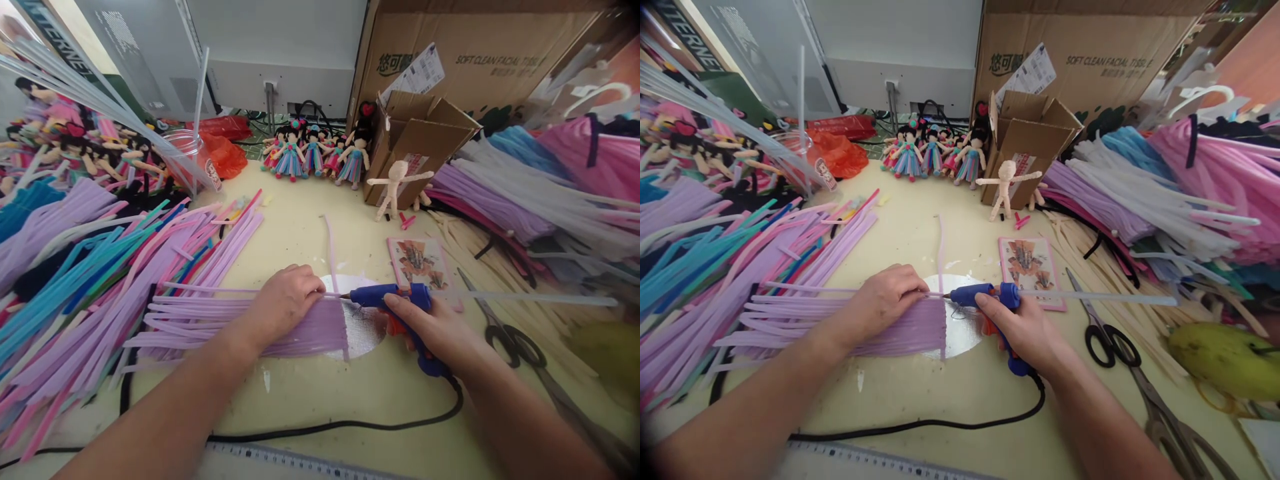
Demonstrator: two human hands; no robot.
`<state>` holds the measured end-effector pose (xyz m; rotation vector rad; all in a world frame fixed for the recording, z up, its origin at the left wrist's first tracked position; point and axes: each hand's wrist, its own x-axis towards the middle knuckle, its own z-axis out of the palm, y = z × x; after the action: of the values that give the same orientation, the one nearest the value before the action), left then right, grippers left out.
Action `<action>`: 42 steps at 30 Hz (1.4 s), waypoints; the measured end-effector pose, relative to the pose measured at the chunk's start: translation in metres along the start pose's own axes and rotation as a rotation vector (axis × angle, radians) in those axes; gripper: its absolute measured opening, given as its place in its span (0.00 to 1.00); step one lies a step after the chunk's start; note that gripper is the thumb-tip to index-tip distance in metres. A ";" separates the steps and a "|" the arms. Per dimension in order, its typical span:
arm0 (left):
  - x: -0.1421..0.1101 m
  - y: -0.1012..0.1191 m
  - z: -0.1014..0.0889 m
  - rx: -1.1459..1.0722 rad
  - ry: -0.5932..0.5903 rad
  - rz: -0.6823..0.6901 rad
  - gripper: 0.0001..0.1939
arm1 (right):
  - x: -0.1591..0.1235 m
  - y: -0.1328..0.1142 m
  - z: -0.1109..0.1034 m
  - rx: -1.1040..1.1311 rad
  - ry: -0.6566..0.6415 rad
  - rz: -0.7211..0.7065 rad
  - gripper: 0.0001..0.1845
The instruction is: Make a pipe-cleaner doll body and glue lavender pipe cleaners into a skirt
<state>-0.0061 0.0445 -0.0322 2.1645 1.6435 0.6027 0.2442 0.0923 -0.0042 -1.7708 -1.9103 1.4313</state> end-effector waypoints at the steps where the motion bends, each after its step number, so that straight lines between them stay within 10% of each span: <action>1: 0.000 0.000 0.001 0.005 0.000 0.006 0.10 | 0.001 0.001 0.000 0.004 -0.002 -0.003 0.30; 17: -0.006 0.016 -0.014 0.370 0.037 0.074 0.12 | 0.002 0.002 0.001 -0.013 0.003 0.029 0.29; 42: 0.000 0.001 0.003 -0.022 -0.029 -0.079 0.10 | -0.004 -0.011 0.005 0.026 0.049 -0.003 0.27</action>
<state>-0.0037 0.0442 -0.0340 2.0725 1.6899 0.5619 0.2346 0.0879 0.0033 -1.7740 -1.8609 1.3919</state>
